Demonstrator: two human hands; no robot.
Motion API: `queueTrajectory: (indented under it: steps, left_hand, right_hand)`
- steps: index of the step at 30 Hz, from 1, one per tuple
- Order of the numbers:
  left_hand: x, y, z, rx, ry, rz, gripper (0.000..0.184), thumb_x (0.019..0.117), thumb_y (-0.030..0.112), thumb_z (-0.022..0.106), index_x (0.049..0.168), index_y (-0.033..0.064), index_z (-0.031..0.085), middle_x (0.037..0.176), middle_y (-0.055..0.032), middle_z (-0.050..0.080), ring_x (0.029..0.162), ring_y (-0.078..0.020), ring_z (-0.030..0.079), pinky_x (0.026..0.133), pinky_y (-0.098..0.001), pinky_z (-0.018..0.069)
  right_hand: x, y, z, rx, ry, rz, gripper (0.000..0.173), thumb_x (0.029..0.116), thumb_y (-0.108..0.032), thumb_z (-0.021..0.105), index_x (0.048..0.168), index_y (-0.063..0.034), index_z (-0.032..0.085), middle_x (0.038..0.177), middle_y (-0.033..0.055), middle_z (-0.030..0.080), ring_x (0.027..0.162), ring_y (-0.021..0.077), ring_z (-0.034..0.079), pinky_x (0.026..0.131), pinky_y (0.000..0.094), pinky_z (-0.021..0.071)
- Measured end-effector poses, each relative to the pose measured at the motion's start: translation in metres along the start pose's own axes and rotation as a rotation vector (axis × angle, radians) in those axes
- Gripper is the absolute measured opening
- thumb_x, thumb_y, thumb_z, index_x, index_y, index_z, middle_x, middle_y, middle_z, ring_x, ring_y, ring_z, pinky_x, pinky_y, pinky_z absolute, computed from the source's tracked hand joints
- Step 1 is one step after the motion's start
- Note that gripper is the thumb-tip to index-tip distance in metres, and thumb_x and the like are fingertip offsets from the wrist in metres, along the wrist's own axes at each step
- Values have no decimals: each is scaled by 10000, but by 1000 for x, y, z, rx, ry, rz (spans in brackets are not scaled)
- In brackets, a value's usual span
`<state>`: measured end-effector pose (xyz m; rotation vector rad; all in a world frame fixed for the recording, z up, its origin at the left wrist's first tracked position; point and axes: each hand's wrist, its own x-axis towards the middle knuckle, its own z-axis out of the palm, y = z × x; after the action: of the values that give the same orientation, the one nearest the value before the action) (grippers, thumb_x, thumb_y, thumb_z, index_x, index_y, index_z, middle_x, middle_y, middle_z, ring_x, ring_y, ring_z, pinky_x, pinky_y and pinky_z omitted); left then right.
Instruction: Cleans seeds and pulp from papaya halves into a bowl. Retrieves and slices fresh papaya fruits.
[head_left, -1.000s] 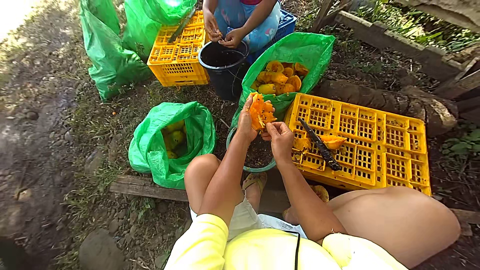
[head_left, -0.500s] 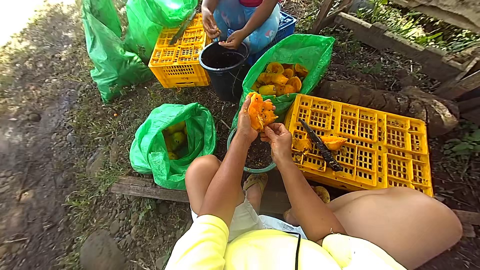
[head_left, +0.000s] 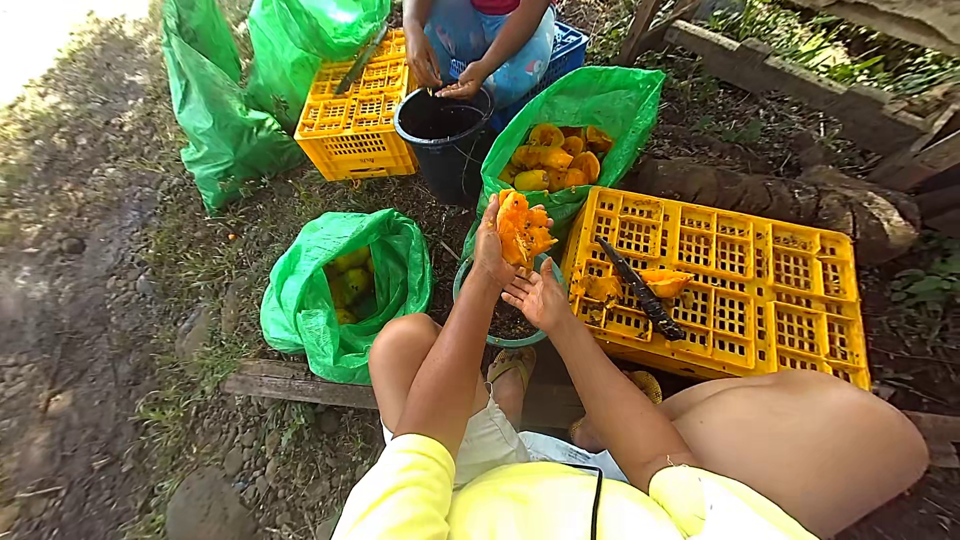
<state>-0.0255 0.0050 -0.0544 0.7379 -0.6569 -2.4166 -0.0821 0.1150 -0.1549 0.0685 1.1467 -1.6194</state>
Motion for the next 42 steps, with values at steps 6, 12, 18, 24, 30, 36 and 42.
queueTrajectory:
  steps: [6, 12, 18, 24, 30, 36, 42]
  left_hand:
    - [1, -9, 2, 239, 23, 51, 610, 1098, 534, 218, 1249, 86, 604, 1064, -95, 718, 933, -181, 697, 811, -350, 578]
    - [7, -23, -6, 888, 50, 360, 396, 1098, 297, 453, 1105, -7, 707, 1058, -134, 690, 983, -186, 648, 907, -411, 521]
    - [7, -33, -4, 1514, -45, 356, 278, 972, 274, 654, 1147, 87, 761, 1215, -195, 611, 1177, -362, 557, 980, -528, 476]
    - [4, -39, -2, 1786, -269, -63, 393, 1022, 345, 605, 1134, -25, 678, 1252, -248, 608, 1167, -393, 610, 964, -585, 507]
    - [-2, -32, 1, 1763, -327, -136, 359, 1040, 327, 583, 1169, 6, 679, 1122, -225, 682, 1082, -377, 665, 927, -609, 516]
    - [-8, -13, 13, 1659, -4, 96, 461, 1050, 306, 571, 1412, 22, 569, 1426, -223, 542, 1274, -377, 573, 1041, -566, 479]
    - [-9, -23, 6, 1779, -39, -11, 523, 1038, 354, 594, 1431, 14, 538, 1457, -283, 483, 1280, -465, 535, 1003, -638, 470]
  right_hand:
    - [-17, -19, 29, 447, -173, -56, 834, 996, -772, 157, 1516, -162, 385, 1420, 98, 575, 1270, 229, 594, 1030, 413, 526]
    - [-17, -52, 35, 396, -137, -97, 795, 1005, -758, 168, 1455, -162, 441, 1260, 101, 648, 1143, 238, 658, 946, 457, 565]
    - [-10, -45, 19, 425, -94, -83, 453, 1063, -561, 383, 1249, -186, 555, 1126, 23, 663, 1061, 143, 656, 919, 368, 559]
    - [11, -8, -15, 426, 125, 66, 406, 1051, -511, 431, 1192, -159, 576, 1138, 81, 646, 1072, 241, 639, 898, 496, 549]
    - [26, -7, -30, 329, 232, 41, 315, 1064, -425, 431, 1102, -153, 585, 989, 69, 643, 914, 223, 649, 780, 456, 557]
    - [80, -120, 5, 289, 168, -175, 411, 1079, -425, 409, 1377, -150, 475, 1264, 111, 581, 1127, 266, 598, 921, 499, 527]
    - [110, -213, 16, -84, 125, -243, 690, 1098, -502, 388, 1594, -55, 212, 1514, 263, 441, 1237, 384, 607, 964, 457, 569]
